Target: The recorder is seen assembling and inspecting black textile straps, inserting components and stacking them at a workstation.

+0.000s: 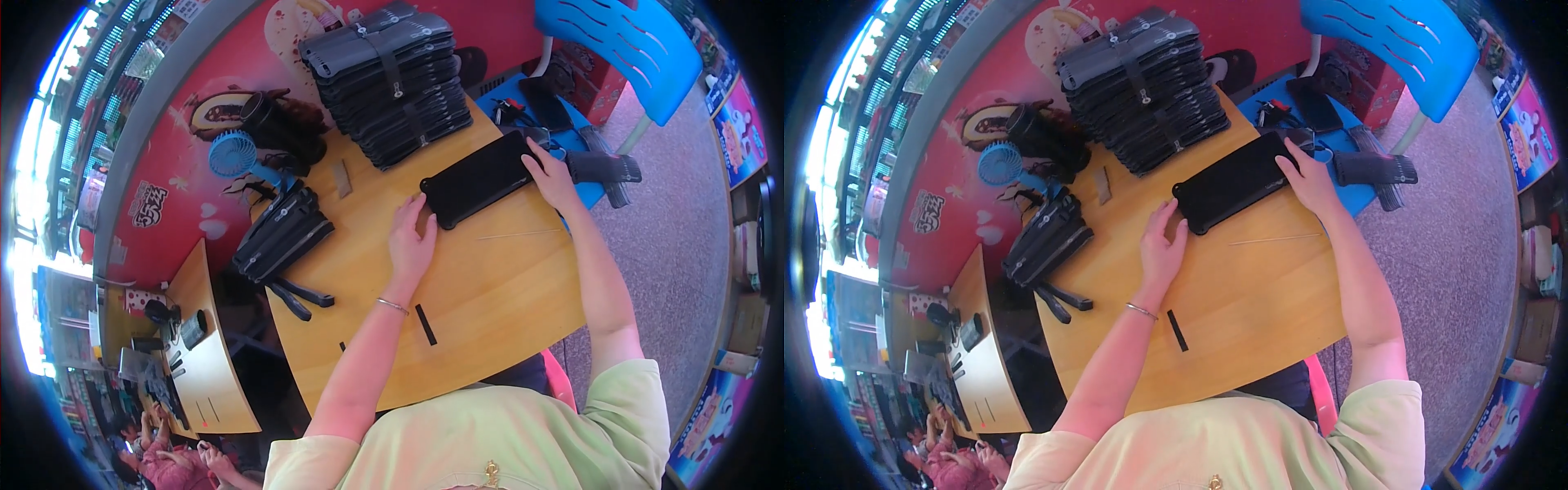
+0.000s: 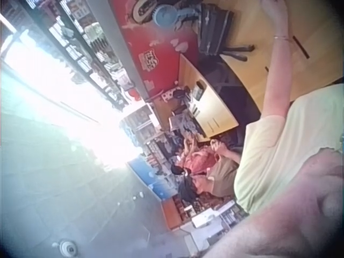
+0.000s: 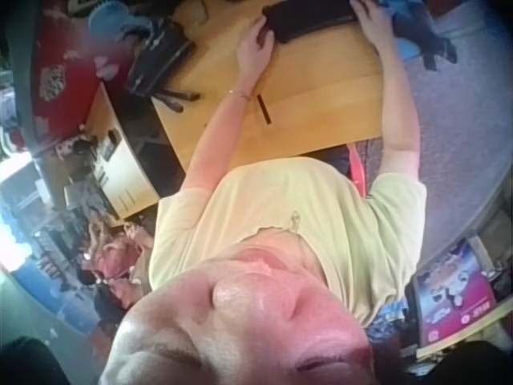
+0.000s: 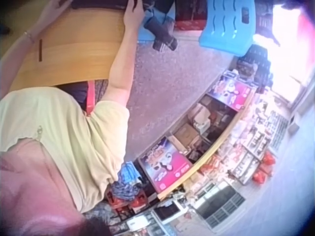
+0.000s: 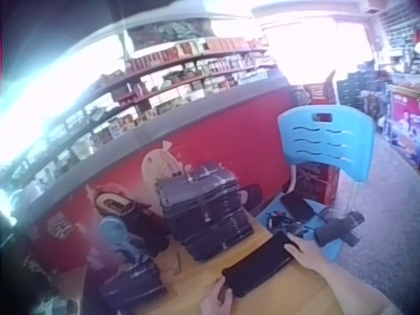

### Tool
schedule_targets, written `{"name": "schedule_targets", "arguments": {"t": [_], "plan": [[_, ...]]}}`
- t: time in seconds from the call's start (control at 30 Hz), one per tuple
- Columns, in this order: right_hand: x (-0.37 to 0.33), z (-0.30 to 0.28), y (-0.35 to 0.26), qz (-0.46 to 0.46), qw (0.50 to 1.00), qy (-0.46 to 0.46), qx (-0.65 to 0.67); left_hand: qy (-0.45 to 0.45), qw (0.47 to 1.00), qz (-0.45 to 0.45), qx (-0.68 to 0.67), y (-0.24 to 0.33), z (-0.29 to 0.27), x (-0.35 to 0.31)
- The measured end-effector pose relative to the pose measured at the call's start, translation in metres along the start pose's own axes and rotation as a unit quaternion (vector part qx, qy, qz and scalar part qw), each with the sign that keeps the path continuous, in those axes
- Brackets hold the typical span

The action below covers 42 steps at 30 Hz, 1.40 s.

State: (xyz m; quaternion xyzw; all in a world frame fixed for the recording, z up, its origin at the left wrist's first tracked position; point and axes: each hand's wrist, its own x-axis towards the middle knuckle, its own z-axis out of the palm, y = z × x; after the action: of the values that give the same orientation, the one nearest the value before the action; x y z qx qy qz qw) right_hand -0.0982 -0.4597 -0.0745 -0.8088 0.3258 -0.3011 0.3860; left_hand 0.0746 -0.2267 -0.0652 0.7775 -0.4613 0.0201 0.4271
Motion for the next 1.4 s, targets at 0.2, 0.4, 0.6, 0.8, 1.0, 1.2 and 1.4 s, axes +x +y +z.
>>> {"name": "schedule_targets", "arguments": {"t": [0.2,0.4,0.6,0.8,1.0,1.2,1.4], "plan": [[-0.001,-0.001,-0.002,0.003,1.0,-0.012,-0.014,0.005,1.0,0.008,-0.011,-0.005,0.001,0.001],[0.0,0.003,0.005,-0.006,1.0,-0.003,-0.02,0.007,1.0,0.007,-0.019,-0.005,0.002,0.001],[-0.001,0.003,0.008,-0.006,0.999,0.022,0.024,0.028,0.991,-0.06,-0.112,-0.006,-0.001,-0.002],[0.006,0.002,0.018,-0.017,0.997,0.06,0.044,0.074,0.984,-0.091,-0.138,-0.014,0.002,-0.003],[0.008,-0.005,0.008,-0.064,0.987,0.132,0.065,0.089,0.974,-0.128,-0.163,-0.012,-0.005,-0.004],[0.003,-0.021,-0.027,-0.131,0.984,0.116,-0.045,0.119,0.972,-0.111,-0.169,-0.014,-0.004,-0.008],[-0.07,-0.003,-0.074,-0.114,0.991,0.005,-0.076,0.166,0.969,-0.08,-0.166,-0.019,-0.002,-0.01]]}}
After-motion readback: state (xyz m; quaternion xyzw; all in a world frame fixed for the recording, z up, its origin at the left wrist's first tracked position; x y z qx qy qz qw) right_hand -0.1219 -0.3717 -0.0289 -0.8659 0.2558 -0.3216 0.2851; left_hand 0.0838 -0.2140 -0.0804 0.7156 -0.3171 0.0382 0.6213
